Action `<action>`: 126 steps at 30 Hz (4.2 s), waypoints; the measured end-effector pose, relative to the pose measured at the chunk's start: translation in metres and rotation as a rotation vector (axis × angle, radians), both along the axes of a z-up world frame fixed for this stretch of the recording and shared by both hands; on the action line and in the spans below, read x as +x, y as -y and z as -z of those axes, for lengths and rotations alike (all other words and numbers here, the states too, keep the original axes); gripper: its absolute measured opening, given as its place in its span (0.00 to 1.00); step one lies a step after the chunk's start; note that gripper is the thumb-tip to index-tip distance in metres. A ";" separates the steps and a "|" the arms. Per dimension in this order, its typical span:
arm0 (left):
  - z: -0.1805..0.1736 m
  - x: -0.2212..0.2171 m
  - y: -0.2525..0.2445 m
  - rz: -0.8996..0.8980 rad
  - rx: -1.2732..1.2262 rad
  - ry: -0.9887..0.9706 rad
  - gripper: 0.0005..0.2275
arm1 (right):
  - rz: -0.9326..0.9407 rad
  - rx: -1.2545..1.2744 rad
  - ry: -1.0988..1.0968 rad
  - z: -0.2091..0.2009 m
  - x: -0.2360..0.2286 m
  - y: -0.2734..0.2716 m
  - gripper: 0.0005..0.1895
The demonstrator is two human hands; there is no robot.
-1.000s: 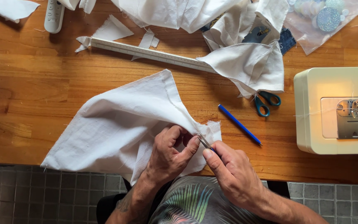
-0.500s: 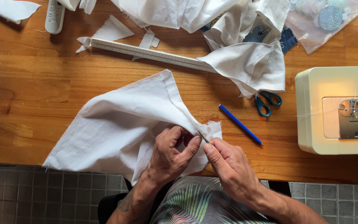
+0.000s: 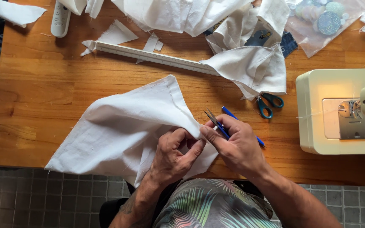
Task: The person cuts a white piece of fabric using small scissors. They trim the edges and corners of the fabric while holding it with their left hand and cutting with their right hand. The fabric is manipulated and repositioned throughout the process.
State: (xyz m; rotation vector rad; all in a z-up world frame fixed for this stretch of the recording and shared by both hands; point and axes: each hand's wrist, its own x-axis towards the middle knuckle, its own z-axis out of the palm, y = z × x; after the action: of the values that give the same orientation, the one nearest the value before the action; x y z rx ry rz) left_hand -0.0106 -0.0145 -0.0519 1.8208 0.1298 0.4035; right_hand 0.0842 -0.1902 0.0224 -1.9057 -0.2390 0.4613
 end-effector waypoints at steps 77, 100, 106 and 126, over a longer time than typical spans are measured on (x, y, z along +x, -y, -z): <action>-0.009 0.007 -0.005 -0.030 0.078 -0.102 0.13 | -0.235 -0.217 0.051 0.024 -0.029 0.029 0.24; -0.041 0.000 -0.014 0.037 -0.066 -0.236 0.21 | -0.128 0.011 -0.054 0.020 0.004 -0.005 0.11; -0.026 -0.001 -0.013 0.071 -0.217 -0.099 0.14 | -0.218 0.065 -0.083 0.035 0.008 -0.006 0.14; -0.022 -0.001 -0.003 -0.191 0.012 -0.015 0.16 | -0.078 0.001 0.058 0.044 0.002 0.000 0.11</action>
State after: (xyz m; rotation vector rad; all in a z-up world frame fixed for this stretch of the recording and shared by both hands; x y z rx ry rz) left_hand -0.0115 -0.0113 -0.0298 1.8293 0.3140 0.5262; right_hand 0.0860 -0.1903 -0.0220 -1.9158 -0.3526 0.4588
